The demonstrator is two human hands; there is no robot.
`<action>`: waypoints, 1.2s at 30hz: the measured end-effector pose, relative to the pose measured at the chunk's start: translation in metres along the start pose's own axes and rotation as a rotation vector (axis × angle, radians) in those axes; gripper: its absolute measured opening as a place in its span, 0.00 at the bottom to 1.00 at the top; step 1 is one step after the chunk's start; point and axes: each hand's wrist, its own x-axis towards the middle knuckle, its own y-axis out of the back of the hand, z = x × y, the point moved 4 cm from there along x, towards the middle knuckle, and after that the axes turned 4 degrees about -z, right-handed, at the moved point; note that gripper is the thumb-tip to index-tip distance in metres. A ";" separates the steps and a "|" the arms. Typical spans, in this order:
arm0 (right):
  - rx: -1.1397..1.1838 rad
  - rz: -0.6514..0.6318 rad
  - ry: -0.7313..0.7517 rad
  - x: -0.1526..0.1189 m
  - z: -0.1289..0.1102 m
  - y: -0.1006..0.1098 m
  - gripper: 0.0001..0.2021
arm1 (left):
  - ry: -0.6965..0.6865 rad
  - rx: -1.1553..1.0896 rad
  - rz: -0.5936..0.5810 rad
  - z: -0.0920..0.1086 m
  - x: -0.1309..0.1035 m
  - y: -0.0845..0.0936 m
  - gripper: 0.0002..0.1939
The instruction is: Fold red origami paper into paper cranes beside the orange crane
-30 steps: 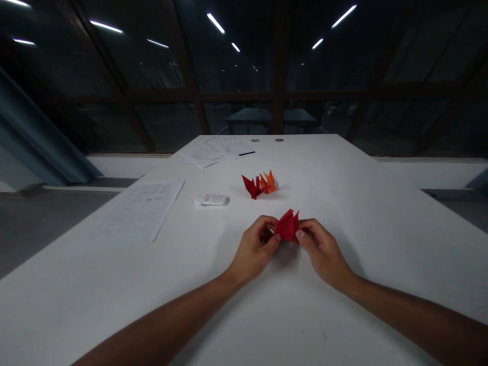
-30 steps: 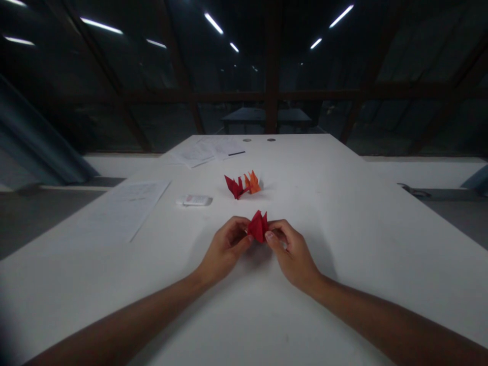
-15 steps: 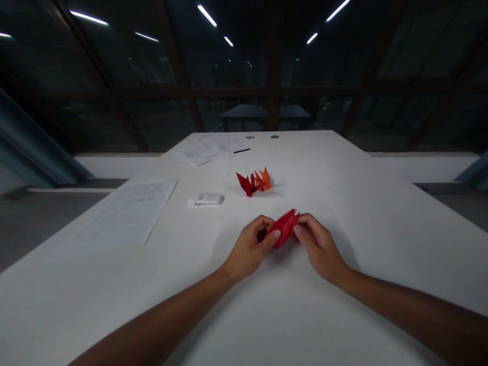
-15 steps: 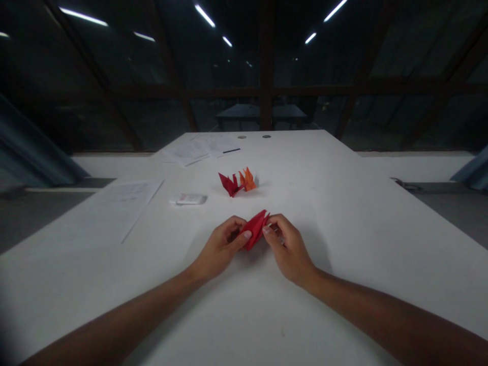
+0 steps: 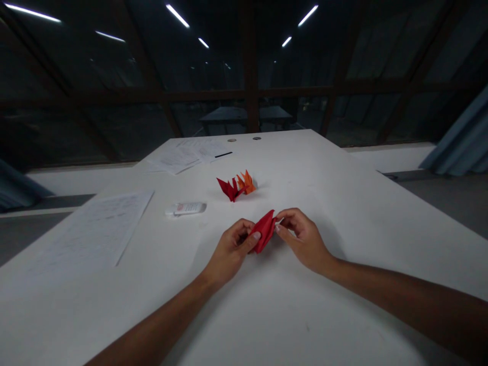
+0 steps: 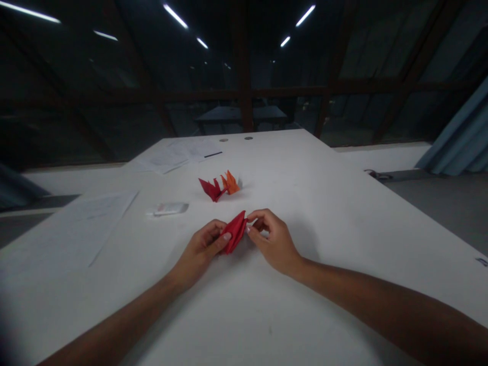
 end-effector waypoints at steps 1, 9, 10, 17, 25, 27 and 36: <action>0.012 -0.002 -0.002 0.001 0.000 0.000 0.06 | -0.006 0.015 0.002 -0.001 0.000 0.000 0.14; 0.082 -0.026 0.003 0.003 -0.003 0.001 0.05 | -0.050 0.196 0.072 0.001 -0.003 0.001 0.12; 0.088 -0.022 -0.006 0.003 -0.003 0.002 0.05 | -0.050 0.201 0.070 0.001 -0.003 0.001 0.12; 0.173 -0.022 -0.104 0.008 -0.005 0.003 0.07 | -0.043 0.195 0.067 -0.002 -0.003 0.001 0.12; 0.359 -0.075 -0.124 0.008 -0.008 0.000 0.06 | -0.057 0.218 0.090 0.004 -0.004 0.000 0.12; 0.378 -0.078 -0.121 0.007 -0.009 -0.001 0.06 | -0.062 0.207 0.088 0.003 -0.004 0.001 0.12; 0.317 -0.121 -0.051 0.005 -0.023 -0.003 0.07 | -0.066 0.159 0.091 -0.002 -0.003 0.002 0.11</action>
